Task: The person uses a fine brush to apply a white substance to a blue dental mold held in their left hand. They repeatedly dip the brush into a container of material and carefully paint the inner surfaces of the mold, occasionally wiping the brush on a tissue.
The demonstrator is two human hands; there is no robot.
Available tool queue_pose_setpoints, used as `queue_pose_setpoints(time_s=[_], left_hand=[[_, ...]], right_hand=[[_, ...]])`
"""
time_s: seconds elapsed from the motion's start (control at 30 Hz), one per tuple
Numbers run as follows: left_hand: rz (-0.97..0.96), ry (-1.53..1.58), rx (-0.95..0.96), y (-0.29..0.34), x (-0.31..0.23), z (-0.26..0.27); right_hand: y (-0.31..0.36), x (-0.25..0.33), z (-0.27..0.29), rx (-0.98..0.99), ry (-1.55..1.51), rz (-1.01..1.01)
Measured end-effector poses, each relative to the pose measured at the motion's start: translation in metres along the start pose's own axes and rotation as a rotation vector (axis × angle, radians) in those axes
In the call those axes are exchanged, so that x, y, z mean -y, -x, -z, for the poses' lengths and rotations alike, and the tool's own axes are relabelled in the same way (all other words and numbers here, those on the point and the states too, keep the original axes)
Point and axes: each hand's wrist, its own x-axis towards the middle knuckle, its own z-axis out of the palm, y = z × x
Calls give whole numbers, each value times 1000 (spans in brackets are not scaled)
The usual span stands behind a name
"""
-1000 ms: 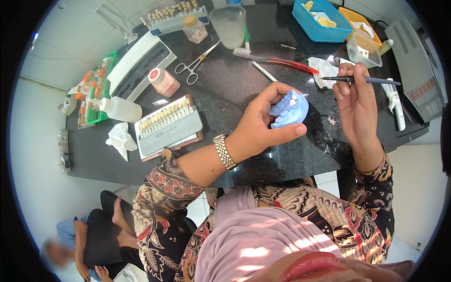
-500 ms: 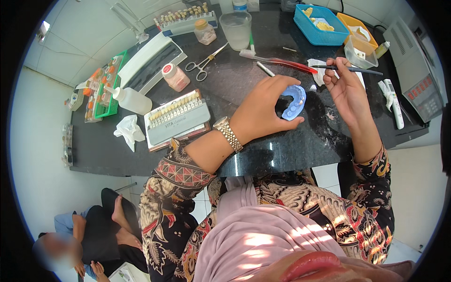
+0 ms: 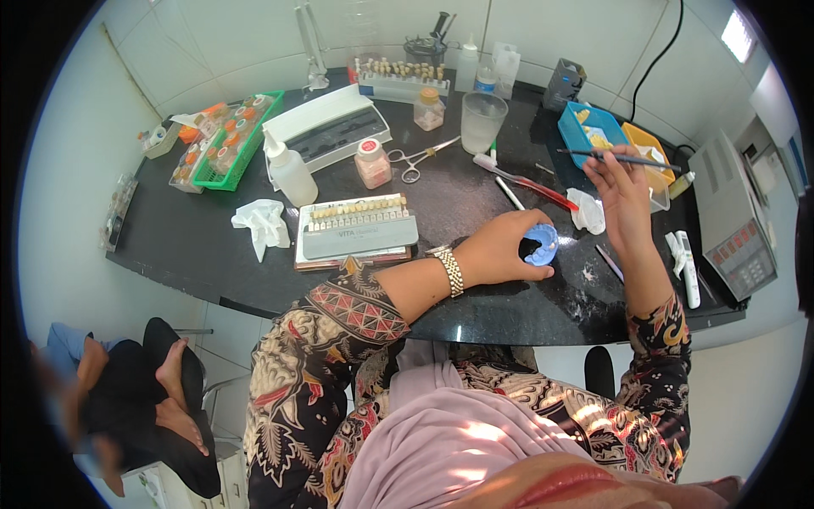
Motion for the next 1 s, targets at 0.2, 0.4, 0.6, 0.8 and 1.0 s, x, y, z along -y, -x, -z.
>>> queue_pose_setpoints(time_s=[0.2,0.4,0.6,0.8,1.0], left_hand=[[-27,12,12,1,-4,-1],[-105,-12,29,4,-9,-2],[-167,-4,-6,4,-7,-3],[-197,4,-36,4,-3,-6],[-164,-3,19,2,-10,-2]], right_hand=[[-70,-9,-42,234,-12,37],[-113,-20,-84,433,985,359],[-136,-38,-88,550,1072,300],[-137,-35,-92,573,1114,209],[-133,-7,-71,374,739,161]])
